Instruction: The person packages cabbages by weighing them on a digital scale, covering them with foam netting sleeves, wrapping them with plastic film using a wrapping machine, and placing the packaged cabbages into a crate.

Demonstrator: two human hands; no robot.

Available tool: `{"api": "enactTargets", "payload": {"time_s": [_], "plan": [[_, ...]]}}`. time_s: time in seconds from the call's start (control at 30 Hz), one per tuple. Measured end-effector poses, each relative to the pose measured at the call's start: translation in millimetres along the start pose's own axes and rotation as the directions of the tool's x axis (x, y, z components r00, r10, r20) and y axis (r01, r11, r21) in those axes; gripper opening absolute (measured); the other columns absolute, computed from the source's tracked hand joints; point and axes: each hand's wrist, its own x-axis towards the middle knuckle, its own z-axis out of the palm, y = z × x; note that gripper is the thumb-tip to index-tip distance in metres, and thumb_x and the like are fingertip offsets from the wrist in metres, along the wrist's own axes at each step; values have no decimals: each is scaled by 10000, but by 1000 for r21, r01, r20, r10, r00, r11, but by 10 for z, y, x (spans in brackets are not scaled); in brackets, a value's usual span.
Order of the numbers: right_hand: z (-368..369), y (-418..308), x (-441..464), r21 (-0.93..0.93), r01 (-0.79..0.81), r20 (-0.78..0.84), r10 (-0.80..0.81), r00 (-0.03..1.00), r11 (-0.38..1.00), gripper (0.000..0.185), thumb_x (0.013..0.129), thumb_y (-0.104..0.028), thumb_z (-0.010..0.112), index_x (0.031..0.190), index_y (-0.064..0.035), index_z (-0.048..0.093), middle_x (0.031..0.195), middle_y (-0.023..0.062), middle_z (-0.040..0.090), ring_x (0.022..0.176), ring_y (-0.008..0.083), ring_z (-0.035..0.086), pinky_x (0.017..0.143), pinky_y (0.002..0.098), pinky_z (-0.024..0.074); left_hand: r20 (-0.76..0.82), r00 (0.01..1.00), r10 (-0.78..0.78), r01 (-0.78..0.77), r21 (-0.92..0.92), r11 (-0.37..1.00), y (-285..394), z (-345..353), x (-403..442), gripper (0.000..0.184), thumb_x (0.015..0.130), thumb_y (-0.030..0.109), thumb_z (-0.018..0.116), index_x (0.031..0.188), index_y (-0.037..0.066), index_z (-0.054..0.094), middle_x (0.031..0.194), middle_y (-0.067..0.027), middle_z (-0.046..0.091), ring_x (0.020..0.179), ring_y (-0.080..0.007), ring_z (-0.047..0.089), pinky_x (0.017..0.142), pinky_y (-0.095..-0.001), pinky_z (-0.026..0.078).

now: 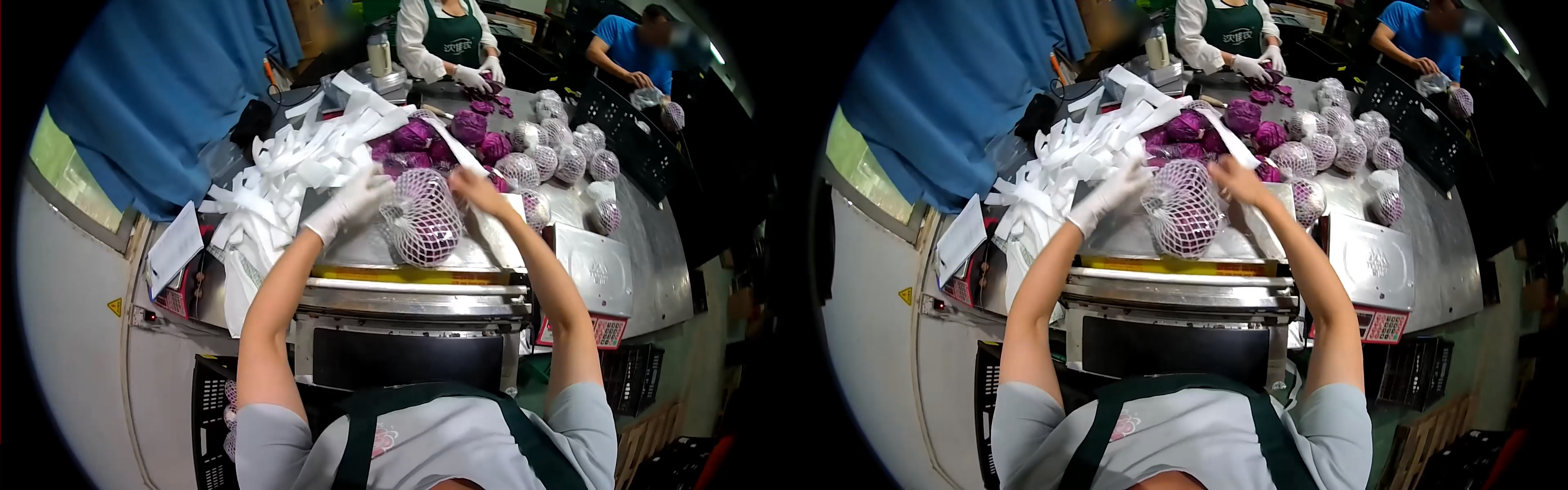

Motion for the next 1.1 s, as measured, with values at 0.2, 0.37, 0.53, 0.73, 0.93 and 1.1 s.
{"api": "enactTargets", "payload": {"time_s": [0.2,0.37,0.53,0.73,0.93,1.1], "plan": [[120,-193,-965,1,182,285,-174,942,983,1121,623,-619,719,1381,42,224,1308,282,430,1218,367,441,1036,398,342,166,982,84,-140,358,923,-43,296,-858,1116,620,532,761,1405,-11,184,1411,-264,282,1315,-348,302,1086,-388,256],[491,-43,-1371,-133,529,221,-496,840,838,1176,553,-377,852,1405,22,147,1304,281,426,1213,388,437,1040,424,344,55,992,117,-129,480,868,94,792,-1235,1147,514,494,815,1349,-39,239,1236,-243,471,1166,-357,464,1006,-422,349],[308,-327,-1259,179,242,21,-250,968,954,973,511,-232,871,1301,58,383,1205,190,552,1113,260,544,979,356,428,-195,946,258,-218,204,954,-8,801,-988,843,584,362,818,1255,35,425,1120,-191,591,1027,-321,587,881,-386,464],[383,-371,-1678,158,444,-60,-440,896,882,963,509,-187,858,1318,37,384,1149,170,597,1008,236,610,941,369,477,-238,834,498,-452,225,863,457,870,-1577,707,582,163,827,1198,7,517,920,-128,660,702,-147,651,651,-267,524],[333,-903,-2835,187,243,23,-252,968,952,771,608,-262,833,1212,68,485,981,154,661,878,179,640,799,298,506,-52,954,295,-259,356,898,997,907,-2610,604,655,477,754,879,-56,580,615,-170,590,591,-299,634,504,-343,488],[411,-892,-3047,76,-169,481,113,870,983,699,806,-576,580,1027,88,572,805,156,659,720,180,624,655,301,509,235,949,-211,196,85,977,1107,960,-3013,666,768,632,568,723,-29,638,576,-153,592,553,-275,631,552,-331,497]]}}
